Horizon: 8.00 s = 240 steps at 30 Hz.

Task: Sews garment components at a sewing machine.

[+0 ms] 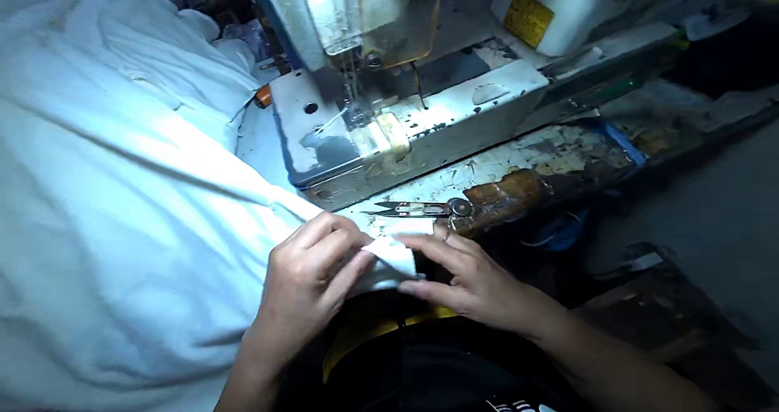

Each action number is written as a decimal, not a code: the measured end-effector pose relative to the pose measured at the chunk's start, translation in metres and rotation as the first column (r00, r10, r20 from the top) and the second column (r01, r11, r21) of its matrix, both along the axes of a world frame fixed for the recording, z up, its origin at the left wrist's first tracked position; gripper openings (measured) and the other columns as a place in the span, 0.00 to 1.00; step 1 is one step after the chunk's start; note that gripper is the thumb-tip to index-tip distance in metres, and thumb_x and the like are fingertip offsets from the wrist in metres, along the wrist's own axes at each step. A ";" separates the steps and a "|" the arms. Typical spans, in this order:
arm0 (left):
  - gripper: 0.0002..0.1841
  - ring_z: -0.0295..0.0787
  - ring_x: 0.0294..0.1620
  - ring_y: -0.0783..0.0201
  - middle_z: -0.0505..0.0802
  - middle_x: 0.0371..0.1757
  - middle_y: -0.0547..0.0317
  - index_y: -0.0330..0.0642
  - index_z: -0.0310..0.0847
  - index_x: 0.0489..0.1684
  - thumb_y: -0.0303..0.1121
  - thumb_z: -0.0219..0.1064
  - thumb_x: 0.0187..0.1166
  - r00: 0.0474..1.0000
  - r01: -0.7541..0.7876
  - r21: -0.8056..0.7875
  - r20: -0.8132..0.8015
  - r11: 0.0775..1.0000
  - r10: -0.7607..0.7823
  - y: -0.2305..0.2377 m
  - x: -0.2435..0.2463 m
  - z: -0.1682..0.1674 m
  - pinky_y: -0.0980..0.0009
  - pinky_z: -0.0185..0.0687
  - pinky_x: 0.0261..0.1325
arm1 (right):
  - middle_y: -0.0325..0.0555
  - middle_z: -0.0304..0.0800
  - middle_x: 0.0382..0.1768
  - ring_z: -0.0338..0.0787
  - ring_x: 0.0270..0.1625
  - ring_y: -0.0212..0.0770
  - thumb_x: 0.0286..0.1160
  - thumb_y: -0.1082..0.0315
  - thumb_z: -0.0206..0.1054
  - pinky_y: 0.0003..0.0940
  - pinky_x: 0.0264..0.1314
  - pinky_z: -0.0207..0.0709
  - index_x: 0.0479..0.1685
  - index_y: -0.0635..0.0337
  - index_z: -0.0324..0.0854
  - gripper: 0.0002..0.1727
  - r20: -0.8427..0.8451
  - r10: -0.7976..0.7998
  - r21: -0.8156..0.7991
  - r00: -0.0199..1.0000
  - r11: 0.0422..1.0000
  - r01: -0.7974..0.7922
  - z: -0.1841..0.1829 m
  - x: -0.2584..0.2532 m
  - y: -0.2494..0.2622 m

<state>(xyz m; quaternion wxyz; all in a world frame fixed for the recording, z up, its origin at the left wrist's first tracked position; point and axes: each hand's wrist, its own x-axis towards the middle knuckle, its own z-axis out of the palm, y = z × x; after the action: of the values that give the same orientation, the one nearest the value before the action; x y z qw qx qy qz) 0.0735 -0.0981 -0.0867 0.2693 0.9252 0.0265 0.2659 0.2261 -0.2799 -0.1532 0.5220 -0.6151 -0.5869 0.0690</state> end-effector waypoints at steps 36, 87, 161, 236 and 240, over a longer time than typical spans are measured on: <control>0.07 0.88 0.33 0.80 0.90 0.32 0.72 0.52 0.87 0.41 0.41 0.67 0.83 0.940 0.257 -0.914 0.312 0.313 0.139 -0.015 -0.106 -0.013 0.83 0.86 0.41 | 0.38 0.95 0.38 0.91 0.30 0.26 0.84 0.54 0.65 0.21 0.27 0.83 0.40 0.49 0.91 0.13 -0.908 0.413 0.332 0.074 0.815 -0.475 0.008 -0.028 0.022; 0.11 0.84 0.62 0.77 0.91 0.56 0.64 0.46 0.91 0.43 0.39 0.64 0.85 0.902 -0.367 -0.077 0.215 0.927 0.374 -0.008 -0.097 0.003 0.82 0.79 0.65 | 0.43 0.89 0.31 0.88 0.43 0.40 0.83 0.57 0.67 0.34 0.53 0.79 0.39 0.50 0.94 0.12 0.374 -0.280 0.400 0.884 0.909 0.119 -0.001 -0.025 0.037; 0.03 0.81 0.65 0.71 0.88 0.53 0.70 0.53 0.83 0.44 0.37 0.65 0.86 0.907 -0.017 0.301 0.406 0.953 -0.112 -0.019 -0.006 0.013 0.72 0.73 0.73 | 0.38 0.91 0.34 0.89 0.36 0.22 0.85 0.65 0.64 0.18 0.42 0.85 0.42 0.68 0.87 0.13 -0.394 0.287 0.197 0.873 0.954 -0.224 0.044 0.010 0.025; 0.17 0.64 0.26 0.84 0.70 0.21 0.79 0.57 0.68 0.16 0.48 0.63 0.76 0.930 0.359 0.494 -0.267 0.792 -0.254 0.086 0.068 0.121 0.82 0.52 0.30 | 0.42 0.92 0.31 0.87 0.31 0.25 0.69 0.71 0.75 0.19 0.35 0.82 0.35 0.65 0.91 0.05 -0.020 0.017 0.284 1.000 0.959 -0.011 0.023 0.054 0.076; 0.19 0.68 0.25 0.81 0.72 0.22 0.77 0.56 0.71 0.15 0.52 0.61 0.77 0.942 0.321 0.562 -0.274 0.762 -0.195 0.092 0.066 0.126 0.78 0.57 0.29 | 0.42 0.92 0.31 0.86 0.29 0.23 0.71 0.70 0.75 0.17 0.33 0.80 0.35 0.65 0.91 0.05 -0.039 0.030 0.276 0.999 0.961 -0.018 0.022 0.053 0.075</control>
<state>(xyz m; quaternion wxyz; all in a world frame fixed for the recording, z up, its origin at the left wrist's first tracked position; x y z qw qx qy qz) 0.1399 -0.0059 0.0388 -0.0070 0.9789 -0.1602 0.1266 0.2788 -0.2051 -0.1315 0.6141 -0.5274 -0.5871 0.0060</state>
